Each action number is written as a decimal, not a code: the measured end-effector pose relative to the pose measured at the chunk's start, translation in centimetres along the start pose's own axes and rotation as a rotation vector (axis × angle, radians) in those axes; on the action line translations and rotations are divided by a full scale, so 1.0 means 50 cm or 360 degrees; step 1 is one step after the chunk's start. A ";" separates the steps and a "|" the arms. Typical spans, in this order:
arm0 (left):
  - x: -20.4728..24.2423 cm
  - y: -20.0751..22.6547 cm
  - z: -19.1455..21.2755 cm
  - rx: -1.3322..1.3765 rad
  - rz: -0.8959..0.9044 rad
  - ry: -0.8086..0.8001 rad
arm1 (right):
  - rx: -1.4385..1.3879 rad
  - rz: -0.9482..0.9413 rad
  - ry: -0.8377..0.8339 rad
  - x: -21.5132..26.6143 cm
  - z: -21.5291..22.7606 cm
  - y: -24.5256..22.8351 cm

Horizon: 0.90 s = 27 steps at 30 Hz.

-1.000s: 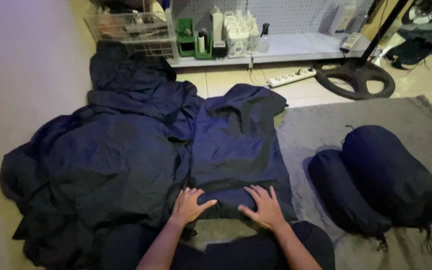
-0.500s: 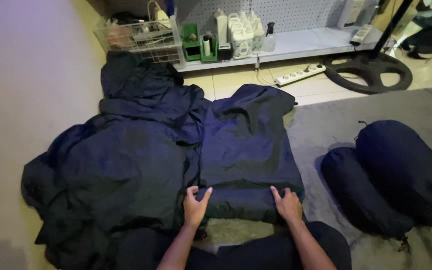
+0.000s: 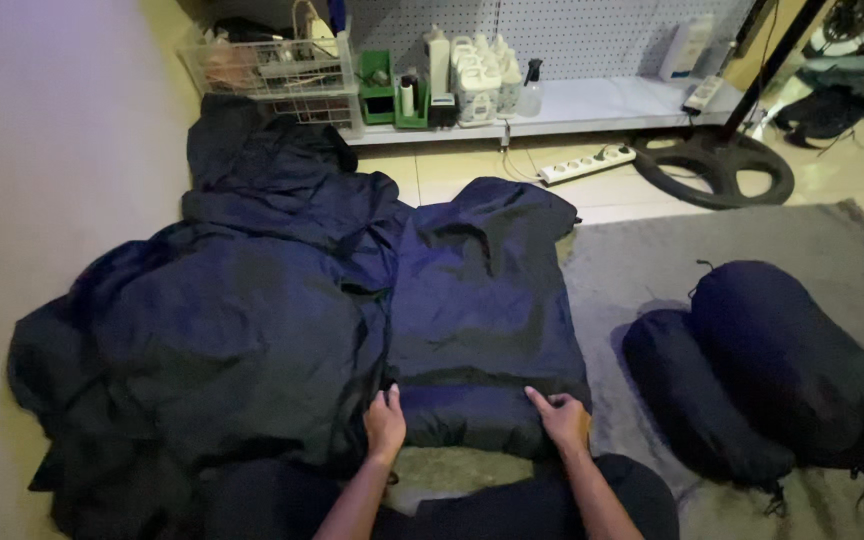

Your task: The person folds and rolls a large piece of dark fabric while sitting on the floor.

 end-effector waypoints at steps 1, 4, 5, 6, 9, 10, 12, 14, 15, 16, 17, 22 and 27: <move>-0.005 0.002 -0.004 0.0015 0.0004 -0.0001 | 0.0012 0.0007 0.0006 -0.002 0.005 -0.003; -0.016 -0.014 -0.014 0.0059 0.0097 -0.0106 | -0.0089 0.0045 -0.0039 0.000 -0.001 -0.008; -0.021 -0.019 -0.020 0.0058 0.0120 -0.0170 | -0.0041 0.0079 -0.0033 0.000 -0.002 -0.012; -0.023 -0.024 -0.028 0.0058 0.0143 -0.0239 | 0.0009 0.0110 -0.0026 0.000 -0.002 -0.013; -0.042 -0.036 -0.042 -0.0048 0.0196 -0.0247 | 0.0594 0.0571 0.0308 0.036 -0.002 -0.038; -0.047 -0.038 -0.045 -0.0045 0.0190 -0.0240 | 0.0589 0.0577 0.0315 0.041 -0.006 -0.040; -0.046 -0.049 -0.042 0.0049 0.0147 -0.0091 | 0.0511 0.1439 0.0647 0.099 -0.002 -0.087; -0.025 -0.042 -0.024 0.0077 0.0122 -0.0046 | 0.0558 0.1482 0.0421 0.101 -0.034 -0.089; -0.016 -0.035 -0.012 0.0105 0.0091 -0.0001 | 0.0602 0.1518 0.0198 0.103 -0.057 -0.089; -0.007 -0.024 -0.007 0.0104 0.0068 0.0005 | 0.0588 0.1518 0.0220 0.095 -0.055 -0.095; 0.010 0.018 -0.001 -0.0135 -0.0394 0.0069 | 0.0574 0.1462 0.0190 0.085 -0.055 -0.096; 0.147 0.106 -0.034 -0.0599 -0.1611 -0.0010 | 0.0520 0.1292 0.0083 0.075 -0.064 -0.091; 0.120 0.089 -0.088 -0.1292 -0.1163 -0.0642 | 0.0567 0.1424 0.0153 0.084 -0.067 -0.095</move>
Point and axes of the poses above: each hand's wrist, its own x-axis away from the middle knuckle, its own z-axis out of the back of the hand, y = z × x, the point moved 6 cm from there along -x, towards the middle knuckle, and after that the axes turned 5 degrees about z, right-handed, at the moved point
